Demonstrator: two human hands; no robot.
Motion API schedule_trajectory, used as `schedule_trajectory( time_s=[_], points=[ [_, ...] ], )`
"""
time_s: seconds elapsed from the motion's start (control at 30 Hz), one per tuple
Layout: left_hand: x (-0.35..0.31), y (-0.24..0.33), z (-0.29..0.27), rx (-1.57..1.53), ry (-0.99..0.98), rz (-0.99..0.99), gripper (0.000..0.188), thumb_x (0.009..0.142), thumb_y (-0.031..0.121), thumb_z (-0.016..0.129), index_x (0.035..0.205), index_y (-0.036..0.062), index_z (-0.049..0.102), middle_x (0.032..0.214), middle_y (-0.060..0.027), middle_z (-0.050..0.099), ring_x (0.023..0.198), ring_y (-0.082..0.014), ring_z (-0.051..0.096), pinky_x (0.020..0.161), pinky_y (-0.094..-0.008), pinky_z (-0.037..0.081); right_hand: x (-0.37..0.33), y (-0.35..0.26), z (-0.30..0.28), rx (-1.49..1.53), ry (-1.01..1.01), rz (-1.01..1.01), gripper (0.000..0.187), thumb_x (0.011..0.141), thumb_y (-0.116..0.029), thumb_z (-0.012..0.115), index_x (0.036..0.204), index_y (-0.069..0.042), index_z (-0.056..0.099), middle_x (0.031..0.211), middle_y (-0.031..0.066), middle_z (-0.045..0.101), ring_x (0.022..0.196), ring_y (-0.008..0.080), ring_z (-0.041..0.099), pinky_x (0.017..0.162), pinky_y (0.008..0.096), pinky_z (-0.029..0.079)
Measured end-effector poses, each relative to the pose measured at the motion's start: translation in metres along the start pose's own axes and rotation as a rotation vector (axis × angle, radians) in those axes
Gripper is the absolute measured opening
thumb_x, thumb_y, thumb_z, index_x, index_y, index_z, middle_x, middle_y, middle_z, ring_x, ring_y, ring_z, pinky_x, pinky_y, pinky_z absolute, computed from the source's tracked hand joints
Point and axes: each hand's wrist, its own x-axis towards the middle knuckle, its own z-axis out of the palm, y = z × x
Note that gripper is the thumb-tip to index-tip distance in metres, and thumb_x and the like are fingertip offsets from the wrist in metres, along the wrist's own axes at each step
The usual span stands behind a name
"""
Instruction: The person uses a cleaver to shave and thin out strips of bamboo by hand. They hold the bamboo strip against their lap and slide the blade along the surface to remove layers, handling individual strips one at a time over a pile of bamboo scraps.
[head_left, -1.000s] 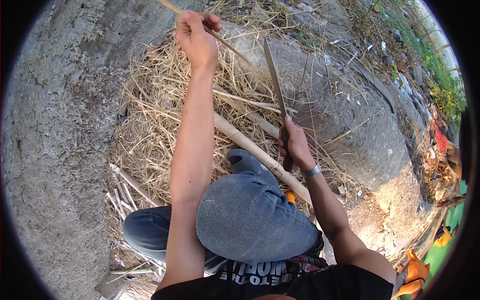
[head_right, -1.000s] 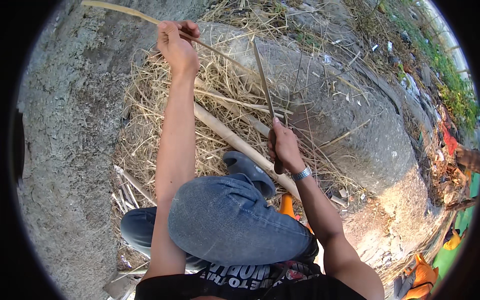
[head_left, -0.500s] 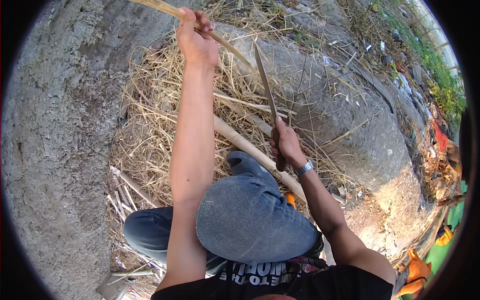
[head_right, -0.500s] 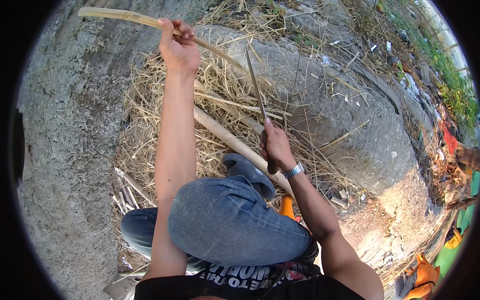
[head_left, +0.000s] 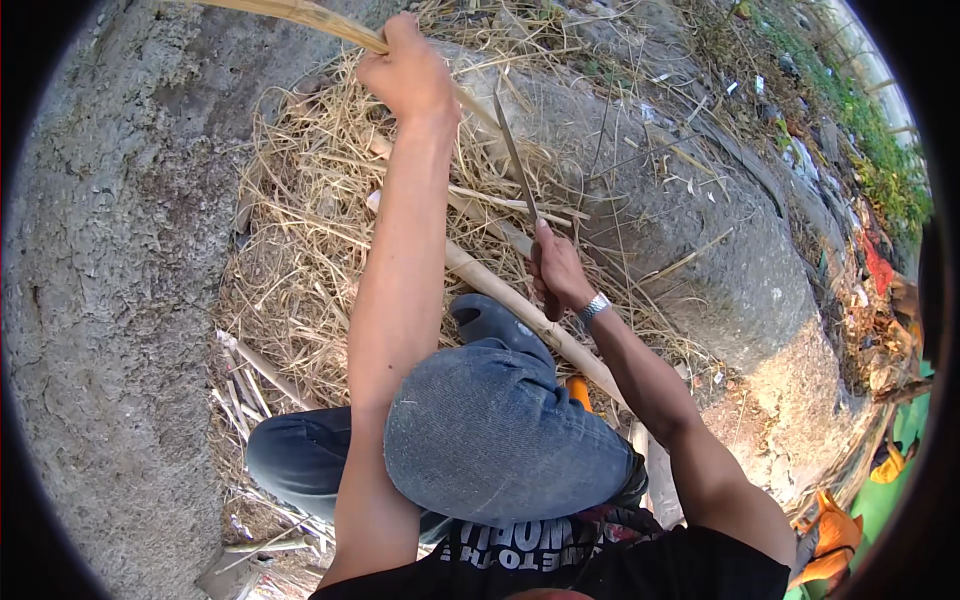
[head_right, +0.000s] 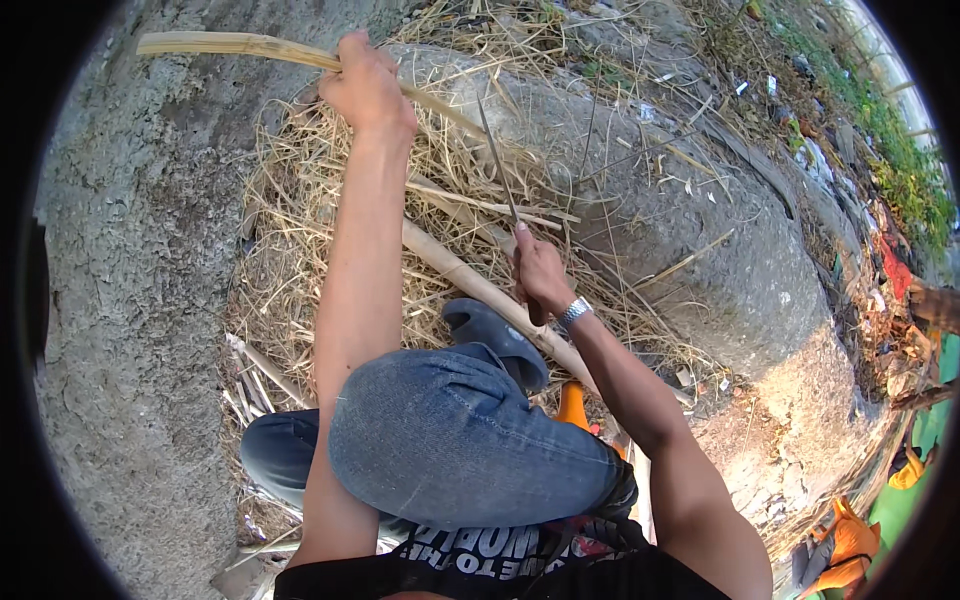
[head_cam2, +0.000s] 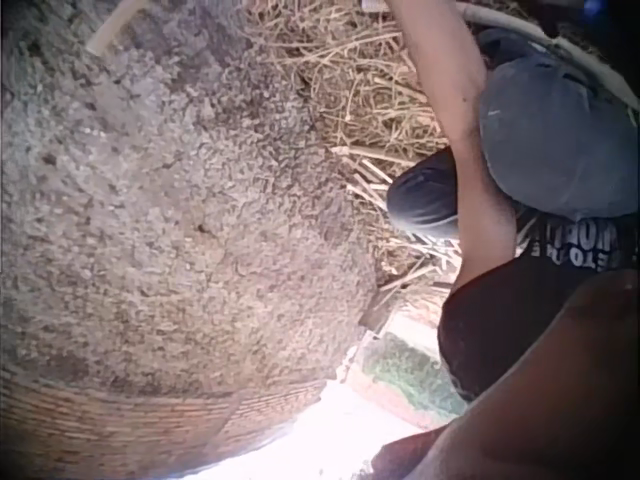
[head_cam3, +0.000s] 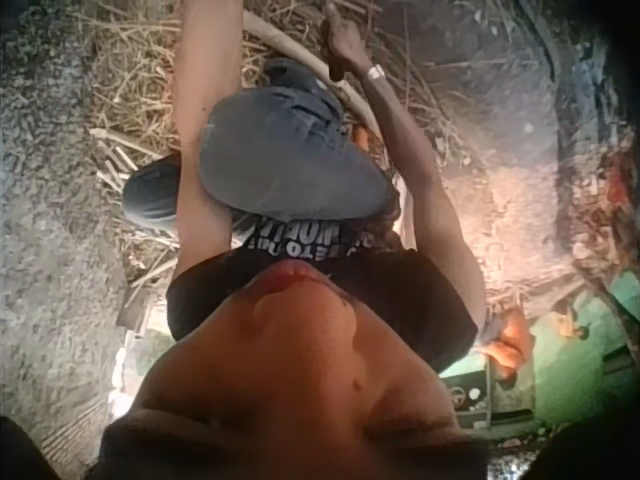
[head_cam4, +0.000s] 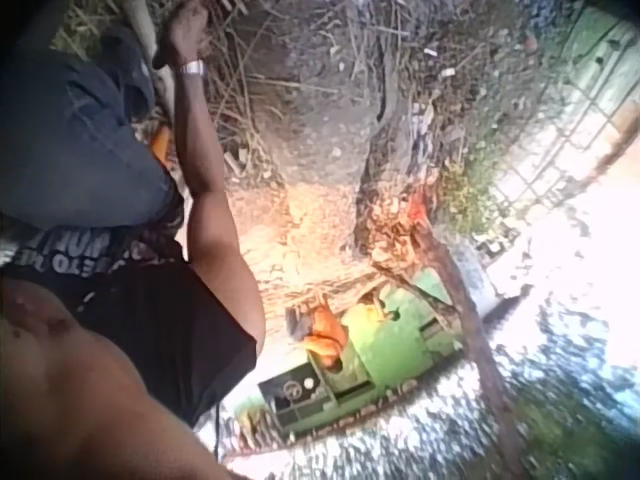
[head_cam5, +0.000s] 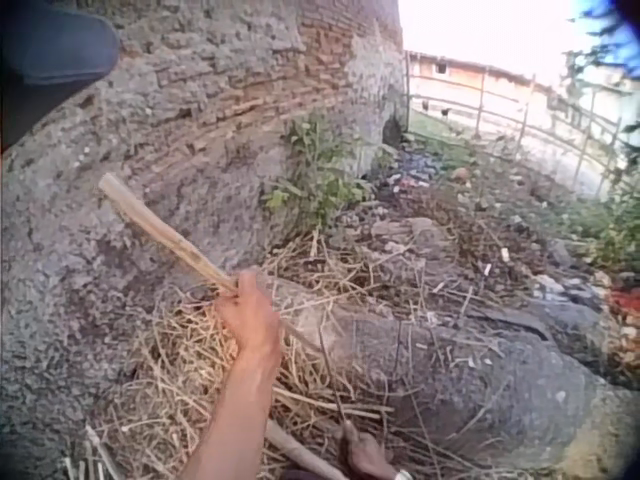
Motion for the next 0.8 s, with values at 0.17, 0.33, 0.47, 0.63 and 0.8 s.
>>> schedule_trajectory(
  time_s=[0.17, 0.33, 0.47, 0.63, 0.8],
  points=[
    [0.012, 0.009, -0.012, 0.042, 0.079, 0.014, 0.027, 0.09, 0.012, 0.063, 0.071, 0.0101, 0.043, 0.056, 0.0022, 0.039, 0.049, -0.0088, 0.035, 0.048, -0.032, 0.024, -0.038, -0.059, 0.016, 0.071, -0.026, -0.222, 0.066, 0.104, -0.068, 0.036, 0.078, -0.009, 0.048, 0.061, 0.0018, 0.048, 0.043, 0.0121, 0.043, 0.04, 0.0295, 0.039],
    [0.007, 0.005, -0.007, 0.058, 0.066, 0.023, 0.027, 0.09, 0.012, 0.063, 0.072, 0.01, 0.043, 0.055, 0.003, 0.037, 0.048, -0.0088, 0.035, 0.048, -0.0324, 0.025, -0.042, -0.048, 0.033, 0.138, 0.03, -0.335, 0.066, 0.106, -0.065, 0.034, 0.074, -0.009, 0.047, 0.058, 0.0022, 0.047, 0.041, 0.0128, 0.043, 0.039, 0.0291, 0.037],
    [-0.003, 0.007, -0.006, 0.04, 0.03, -0.007, 0.029, 0.091, 0.012, 0.062, 0.07, 0.0105, 0.043, 0.053, 0.0032, 0.037, 0.047, -0.0095, 0.035, 0.048, -0.0325, 0.026, -0.006, -0.018, 0.005, 0.188, -0.084, 0.106, 0.066, 0.103, -0.069, 0.038, 0.077, -0.01, 0.048, 0.058, 0.001, 0.046, 0.042, 0.0126, 0.041, 0.041, 0.0314, 0.037],
    [0.015, 0.013, -0.02, 0.025, 0.02, 0.056, 0.034, 0.093, 0.012, 0.06, 0.066, 0.0129, 0.041, 0.053, 0.0018, 0.038, 0.047, -0.0103, 0.034, 0.049, -0.032, 0.028, -0.056, -0.072, 0.022, 0.139, -0.006, -0.2, 0.062, 0.107, -0.063, 0.037, 0.074, -0.01, 0.046, 0.057, 0.0004, 0.045, 0.042, 0.0112, 0.042, 0.039, 0.0271, 0.034],
    [0.006, 0.001, -0.01, 0.022, 0.008, 0.046, 0.033, 0.094, 0.013, 0.06, 0.067, 0.0125, 0.04, 0.053, 0.0017, 0.039, 0.047, -0.0099, 0.034, 0.048, -0.0311, 0.027, -0.023, -0.02, 0.029, 0.098, 0.116, -0.465, 0.061, 0.108, -0.061, 0.036, 0.079, -0.009, 0.049, 0.057, 0.0021, 0.047, 0.042, 0.0131, 0.048, 0.037, 0.0284, 0.036]
  ],
)
